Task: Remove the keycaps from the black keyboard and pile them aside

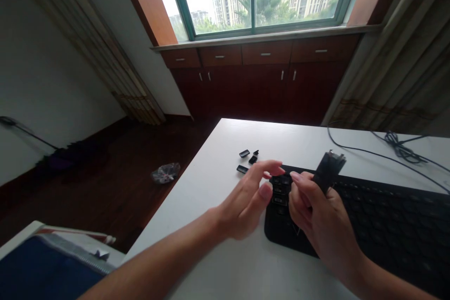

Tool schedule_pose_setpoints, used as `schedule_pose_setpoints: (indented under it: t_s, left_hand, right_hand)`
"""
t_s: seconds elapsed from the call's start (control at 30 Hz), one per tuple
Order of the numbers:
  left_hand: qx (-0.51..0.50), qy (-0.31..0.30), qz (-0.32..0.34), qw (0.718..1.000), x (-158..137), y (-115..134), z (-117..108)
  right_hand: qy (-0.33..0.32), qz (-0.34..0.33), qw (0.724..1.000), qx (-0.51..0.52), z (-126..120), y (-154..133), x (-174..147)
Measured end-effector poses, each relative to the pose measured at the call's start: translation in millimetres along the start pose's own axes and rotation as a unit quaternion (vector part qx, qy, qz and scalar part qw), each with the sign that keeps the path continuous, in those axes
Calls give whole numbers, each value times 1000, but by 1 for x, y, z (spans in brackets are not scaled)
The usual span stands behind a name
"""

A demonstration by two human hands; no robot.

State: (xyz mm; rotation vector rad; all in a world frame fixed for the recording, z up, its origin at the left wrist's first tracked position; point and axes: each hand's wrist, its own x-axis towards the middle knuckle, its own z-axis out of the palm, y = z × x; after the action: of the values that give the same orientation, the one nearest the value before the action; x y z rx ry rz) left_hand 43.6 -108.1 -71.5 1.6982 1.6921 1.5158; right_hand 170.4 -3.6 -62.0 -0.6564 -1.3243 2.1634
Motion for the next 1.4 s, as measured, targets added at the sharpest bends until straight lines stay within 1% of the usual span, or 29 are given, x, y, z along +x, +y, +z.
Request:
schedule_pose_setpoints:
  t_s: [0.07, 0.13, 0.23, 0.4, 0.53, 0.63, 0.7, 0.83, 0.93, 1.0, 1.07, 1.17, 1.3, 1.4]
  left_hand:
    - [-63, 4, -50, 997, -6, 9, 12]
    - [-92, -6, -81, 992, -10, 15, 19]
    - [-103, -19, -92, 990, -12, 17, 20]
    - [-126, 19, -130, 983, -13, 14, 20]
    - [-134, 19, -148, 980, -15, 15, 24]
    - [-131, 16, -147, 980, -14, 18, 24]
    - [-124, 3, -140, 982, -13, 21, 22]
    - [-110, -50, -105, 987, -12, 23, 18]
    - [-56, -83, -79, 992, -15, 19, 20]
    - [-16, -91, -63, 994, -16, 14, 24]
    - [0, -83, -65, 994, -17, 11, 28]
    - [-14, -72, -77, 994, -17, 11, 31]
    - [-6, -74, -33, 997, -18, 11, 33]
    - [2, -69, -30, 997, -20, 10, 36]
  right_hand:
    - [4, -13, 1000, -1, 0, 1, 0]
    - [10, -19, 1000, -4, -1, 1, 0]
    - [28, -16, 999, 6, -1, 1, 0]
    - [47, -6, 999, -9, -1, 0, -2]
    - [67, -5, 997, -41, -1, 1, -7]
    - [85, -13, 995, -42, 1, 5, -12]
    - [79, -31, 995, -53, 1, 8, -15]
    - [24, -52, 996, -72, 1, 15, -16]
    - [-19, -63, 997, -30, 2, 18, -13]
    - [-58, -77, 995, -3, 2, 19, -11]
    - [-81, -92, 993, 3, 3, 19, -9]
    - [-72, -113, 991, 1, 3, 19, -8]
    - [-39, -131, 990, 21, 3, 19, -9]
    - [-33, -144, 989, 13, 3, 21, -11]
